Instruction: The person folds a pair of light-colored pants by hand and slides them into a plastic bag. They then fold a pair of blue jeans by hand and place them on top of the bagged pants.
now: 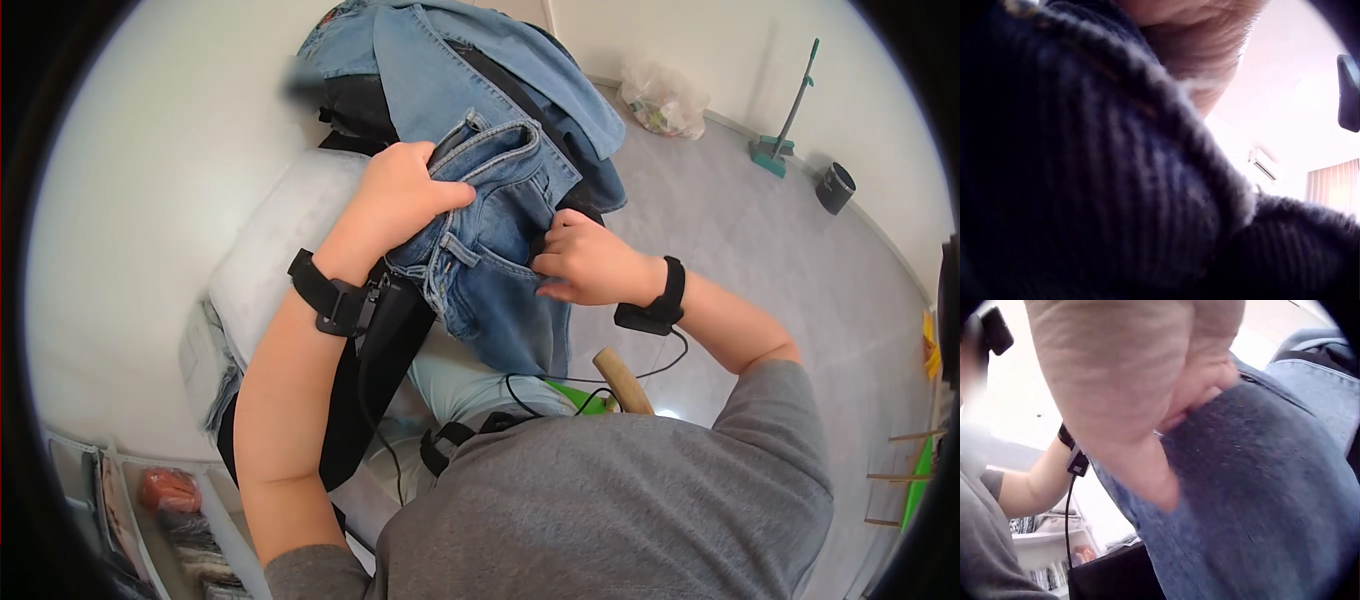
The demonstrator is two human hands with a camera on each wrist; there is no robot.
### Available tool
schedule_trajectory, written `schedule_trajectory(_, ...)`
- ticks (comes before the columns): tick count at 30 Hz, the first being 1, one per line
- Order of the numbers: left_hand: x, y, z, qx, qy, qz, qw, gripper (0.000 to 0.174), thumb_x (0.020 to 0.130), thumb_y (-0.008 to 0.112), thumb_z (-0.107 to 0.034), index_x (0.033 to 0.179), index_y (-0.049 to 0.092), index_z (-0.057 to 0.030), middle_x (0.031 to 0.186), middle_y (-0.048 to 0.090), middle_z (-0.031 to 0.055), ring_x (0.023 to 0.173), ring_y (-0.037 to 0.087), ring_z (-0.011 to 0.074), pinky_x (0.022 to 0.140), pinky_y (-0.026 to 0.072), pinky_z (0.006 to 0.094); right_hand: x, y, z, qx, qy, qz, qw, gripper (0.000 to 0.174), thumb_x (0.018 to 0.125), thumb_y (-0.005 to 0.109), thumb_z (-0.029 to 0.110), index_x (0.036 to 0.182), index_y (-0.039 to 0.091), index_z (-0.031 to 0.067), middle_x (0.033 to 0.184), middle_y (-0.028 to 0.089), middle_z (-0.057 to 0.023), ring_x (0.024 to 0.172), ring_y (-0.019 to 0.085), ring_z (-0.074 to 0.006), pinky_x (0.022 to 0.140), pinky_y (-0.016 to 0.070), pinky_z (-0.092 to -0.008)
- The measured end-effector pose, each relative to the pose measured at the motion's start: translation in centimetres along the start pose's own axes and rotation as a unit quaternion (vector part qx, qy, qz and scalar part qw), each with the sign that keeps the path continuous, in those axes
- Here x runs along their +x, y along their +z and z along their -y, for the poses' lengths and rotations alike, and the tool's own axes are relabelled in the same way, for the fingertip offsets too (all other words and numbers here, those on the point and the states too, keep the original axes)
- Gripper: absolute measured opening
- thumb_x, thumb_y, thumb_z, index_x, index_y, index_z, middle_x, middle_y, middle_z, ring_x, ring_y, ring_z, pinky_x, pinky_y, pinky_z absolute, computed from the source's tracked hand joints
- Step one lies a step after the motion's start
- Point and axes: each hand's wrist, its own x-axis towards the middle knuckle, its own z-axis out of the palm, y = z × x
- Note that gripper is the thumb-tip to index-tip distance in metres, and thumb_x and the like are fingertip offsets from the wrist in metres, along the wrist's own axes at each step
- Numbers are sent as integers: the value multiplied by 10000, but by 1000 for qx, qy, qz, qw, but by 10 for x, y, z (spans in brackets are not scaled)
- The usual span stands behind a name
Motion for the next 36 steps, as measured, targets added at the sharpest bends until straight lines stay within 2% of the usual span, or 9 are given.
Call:
schedule_trajectory(3,-6,3,-15,43,14,5,999,403,608,684,-288,758,591,73,733,607,254,690,611,359,660,486,380,22,-24,18,-101,57,235,965,319,693,693,398,711,659,82,653,619,-81,637,566,-253,736,396,-346)
schedule_trajectory(8,-12,6,-26,77,46,7,996,350,634,662,-249,771,587,64,723,603,246,679,601,368,647,482,391,32,-19,-1,-138,91,248,955,270,719,668,341,799,683,83,731,638,-90,746,599,-259,782,403,-337)
schedule_trajectory(10,-14,-6,-17,64,47,-10,997,353,635,659,-247,783,587,66,723,601,241,678,599,362,645,481,381,28,-9,-21,-6,-37,-82,996,143,719,635,145,834,647,61,777,622,-79,818,588,-259,797,415,-353)
schedule_trajectory(12,-17,-18,-8,67,36,-25,997,351,639,658,-238,811,598,62,719,606,225,678,603,348,645,480,370,7,-15,-24,-7,4,-252,968,155,696,604,-8,841,608,46,795,593,-86,820,564,-278,758,456,-369)
schedule_trajectory(16,-26,-34,-1,29,55,-47,997,312,699,668,-171,915,611,48,706,616,98,644,574,167,608,450,293,-61,19,-37,138,192,-247,940,157,730,658,38,884,632,50,871,626,-71,838,582,-270,751,469,-354)
schedule_trajectory(20,-32,-60,0,116,94,-96,984,349,683,679,-154,973,630,34,834,648,135,756,607,211,711,469,308,-111,95,-33,279,387,-135,869,300,713,729,117,991,635,56,1059,632,-83,987,583,-279,871,458,-355)
schedule_trajectory(27,-63,-106,23,170,82,-182,965,357,659,691,-113,980,614,22,888,648,100,812,584,190,788,449,295,-114,181,-30,273,401,-201,851,520,687,758,170,1163,560,101,1330,478,-125,1215,450,-312,998,376,-383)
schedule_trajectory(32,-87,-125,44,248,86,-209,942,405,583,715,-159,940,634,14,922,658,128,863,616,257,874,432,342,-102,218,-21,241,215,-185,928,322,652,764,175,929,651,54,1404,389,-162,1254,399,-349,1020,338,-445)
schedule_trajectory(36,-98,-148,42,384,280,-76,876,336,718,668,-99,1022,647,43,1033,658,157,982,609,261,903,443,355,-108,218,-17,174,320,-219,905,222,610,736,147,797,652,60,1409,386,-159,1253,401,-342,1027,316,-474)
